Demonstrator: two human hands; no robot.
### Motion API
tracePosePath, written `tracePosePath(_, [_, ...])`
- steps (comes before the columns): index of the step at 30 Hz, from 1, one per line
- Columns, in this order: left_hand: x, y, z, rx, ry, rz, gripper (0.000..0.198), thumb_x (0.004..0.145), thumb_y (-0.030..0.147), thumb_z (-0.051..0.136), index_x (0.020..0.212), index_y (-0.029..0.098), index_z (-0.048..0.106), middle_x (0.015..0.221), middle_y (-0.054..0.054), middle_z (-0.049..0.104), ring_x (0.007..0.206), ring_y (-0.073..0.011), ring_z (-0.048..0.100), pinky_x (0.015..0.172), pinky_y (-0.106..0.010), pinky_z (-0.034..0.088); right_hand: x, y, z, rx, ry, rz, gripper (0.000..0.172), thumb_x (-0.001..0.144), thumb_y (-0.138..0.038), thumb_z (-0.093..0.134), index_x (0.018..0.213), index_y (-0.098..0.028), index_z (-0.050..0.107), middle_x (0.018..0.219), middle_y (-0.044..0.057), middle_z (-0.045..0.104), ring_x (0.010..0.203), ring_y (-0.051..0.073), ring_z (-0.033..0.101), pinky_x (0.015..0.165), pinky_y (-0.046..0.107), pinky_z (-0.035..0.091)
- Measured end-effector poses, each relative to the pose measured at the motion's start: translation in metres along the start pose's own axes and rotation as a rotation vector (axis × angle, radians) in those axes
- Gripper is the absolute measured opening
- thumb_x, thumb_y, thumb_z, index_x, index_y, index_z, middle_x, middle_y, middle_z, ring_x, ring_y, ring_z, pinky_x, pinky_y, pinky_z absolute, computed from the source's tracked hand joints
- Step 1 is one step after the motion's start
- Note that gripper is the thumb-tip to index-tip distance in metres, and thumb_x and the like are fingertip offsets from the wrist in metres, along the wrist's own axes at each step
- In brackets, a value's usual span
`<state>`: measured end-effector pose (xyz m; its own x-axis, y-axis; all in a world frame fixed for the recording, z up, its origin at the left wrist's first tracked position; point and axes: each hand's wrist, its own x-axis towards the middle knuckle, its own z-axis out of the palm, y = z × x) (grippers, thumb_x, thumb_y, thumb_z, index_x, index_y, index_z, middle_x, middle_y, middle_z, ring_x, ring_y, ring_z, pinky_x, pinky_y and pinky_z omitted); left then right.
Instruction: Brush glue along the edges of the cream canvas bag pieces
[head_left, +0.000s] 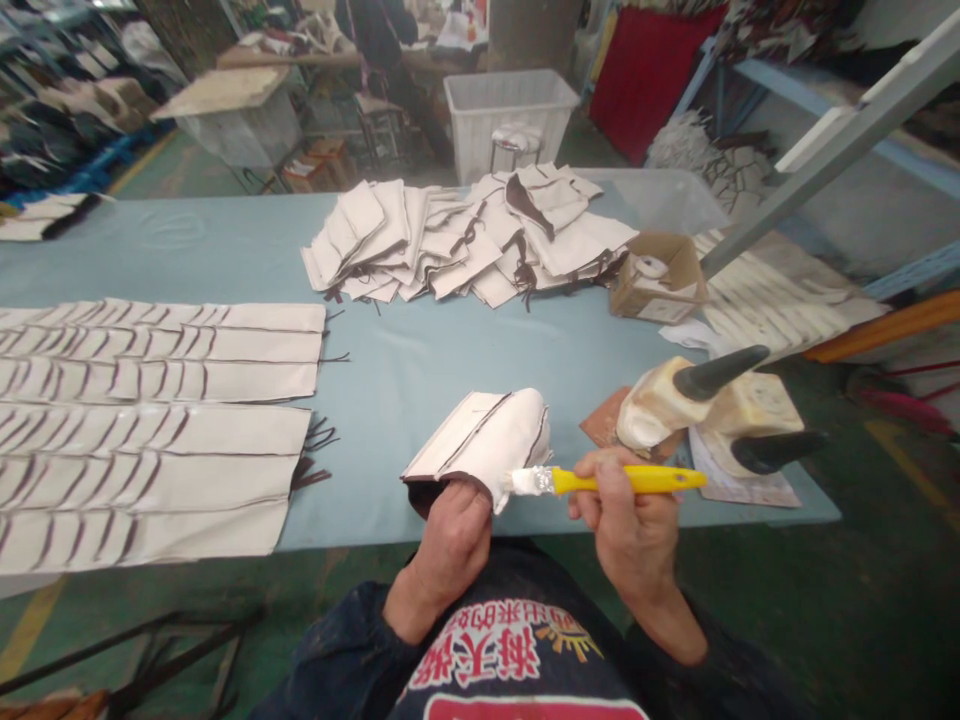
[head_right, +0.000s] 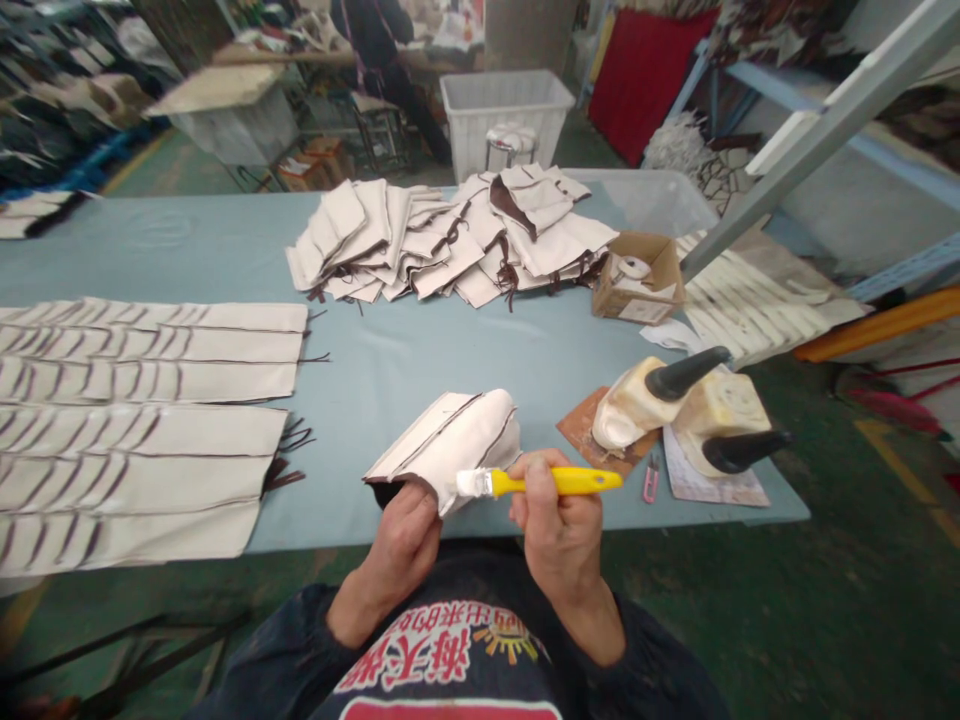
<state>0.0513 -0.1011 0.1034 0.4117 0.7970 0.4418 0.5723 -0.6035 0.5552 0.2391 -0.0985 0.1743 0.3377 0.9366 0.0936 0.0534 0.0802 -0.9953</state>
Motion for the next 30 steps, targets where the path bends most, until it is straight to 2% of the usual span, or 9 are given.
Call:
tracePosePath(7, [-0.009,-0.004,0.007,-0.131,0.021,-0.058,0.025,0.092,0.002,0.041,0.083,0.020,0.056,0.083,-0.008,0.062,0.079,-0.0218,0.059,0.069,-0.033,0.048,-0.009,0.011,0.005,0.095,-0.104,0.208,0.049,0.098,-0.063,0.057,0.074,-0.020,0.059,0.040,-0.010,0.038,0.033,0.010,0.041,0.038,0.021,0.045])
tracePosePath(14, [-0.007,-0.008,0.006,-0.162,-0.043,-0.027,0.025,0.092,0.003,0.040,0.083,0.020,0.055,0.083,-0.007,0.060,0.077,-0.0207,0.056,0.067,-0.032,0.045,0.007,0.015,-0.010,0.161,-0.285,0.421,0.054,0.089,-0.071,0.063,0.073,-0.020,0.057,0.040,-0.012,0.031,0.033,0.009,0.037,0.039,0.021,0.043])
tracePosePath(17, [-0.005,-0.010,0.006,-0.245,-0.078,-0.100,0.024,0.092,0.005,0.041,0.079,0.021,0.054,0.082,-0.006,0.059,0.077,-0.0199,0.054,0.069,-0.032,0.043,0.019,0.024,-0.016,0.221,-0.178,0.401,0.049,0.092,-0.065,0.064,0.074,-0.020,0.059,0.041,-0.012,0.033,0.034,0.009,0.037,0.041,0.021,0.043])
tracePosePath(19, [-0.002,-0.011,0.006,-0.368,-0.101,-0.239,0.022,0.092,0.009,0.044,0.078,0.021,0.055,0.082,-0.005,0.059,0.078,-0.0194,0.054,0.072,-0.032,0.044,0.027,0.035,-0.016,0.250,-0.029,0.319,0.044,0.093,-0.062,0.064,0.076,-0.021,0.060,0.042,-0.011,0.036,0.036,0.009,0.038,0.043,0.021,0.044])
tracePosePath(22, [-0.001,-0.012,0.007,-0.669,-0.090,-0.589,0.013,0.091,0.018,0.054,0.079,0.020,0.058,0.078,-0.001,0.059,0.076,-0.0172,0.054,0.074,-0.029,0.044,0.039,0.054,-0.009,0.272,0.092,0.252,0.043,0.091,-0.062,0.066,0.080,-0.021,0.062,0.044,-0.010,0.041,0.039,0.010,0.041,0.046,0.023,0.045])
tracePosePath(24, [-0.002,-0.013,0.010,-0.955,-0.066,-0.821,0.005,0.082,0.020,0.066,0.086,0.020,0.062,0.079,0.001,0.061,0.075,-0.0156,0.056,0.074,-0.026,0.044,0.043,0.067,0.000,0.285,0.093,0.264,0.044,0.088,-0.064,0.068,0.080,-0.021,0.062,0.046,-0.009,0.044,0.042,0.011,0.045,0.048,0.024,0.046])
tracePosePath(26, [-0.006,-0.014,0.012,-1.249,-0.012,-1.014,0.021,0.072,0.019,0.075,0.089,0.020,0.063,0.077,0.003,0.061,0.070,-0.0135,0.057,0.068,-0.023,0.044,0.045,0.078,0.010,0.299,0.068,0.288,0.045,0.087,-0.065,0.068,0.081,-0.021,0.063,0.046,-0.009,0.045,0.044,0.011,0.046,0.050,0.024,0.047])
tracePosePath(27, [-0.009,-0.015,0.014,-1.360,0.021,-1.095,0.022,0.070,0.022,0.078,0.086,0.020,0.062,0.073,0.004,0.061,0.065,-0.0125,0.056,0.063,-0.022,0.043,0.045,0.083,0.014,0.303,0.060,0.301,0.045,0.087,-0.065,0.068,0.081,-0.020,0.063,0.046,-0.010,0.044,0.044,0.011,0.046,0.051,0.024,0.047])
tracePosePath(30, [-0.017,-0.019,0.020,-1.493,0.111,-1.248,0.025,0.077,0.039,0.077,0.082,0.019,0.064,0.069,0.001,0.065,0.060,-0.0144,0.058,0.057,-0.024,0.046,0.042,0.094,0.023,0.312,0.044,0.343,0.046,0.088,-0.066,0.066,0.083,-0.020,0.062,0.047,-0.011,0.041,0.043,0.011,0.043,0.050,0.025,0.046])
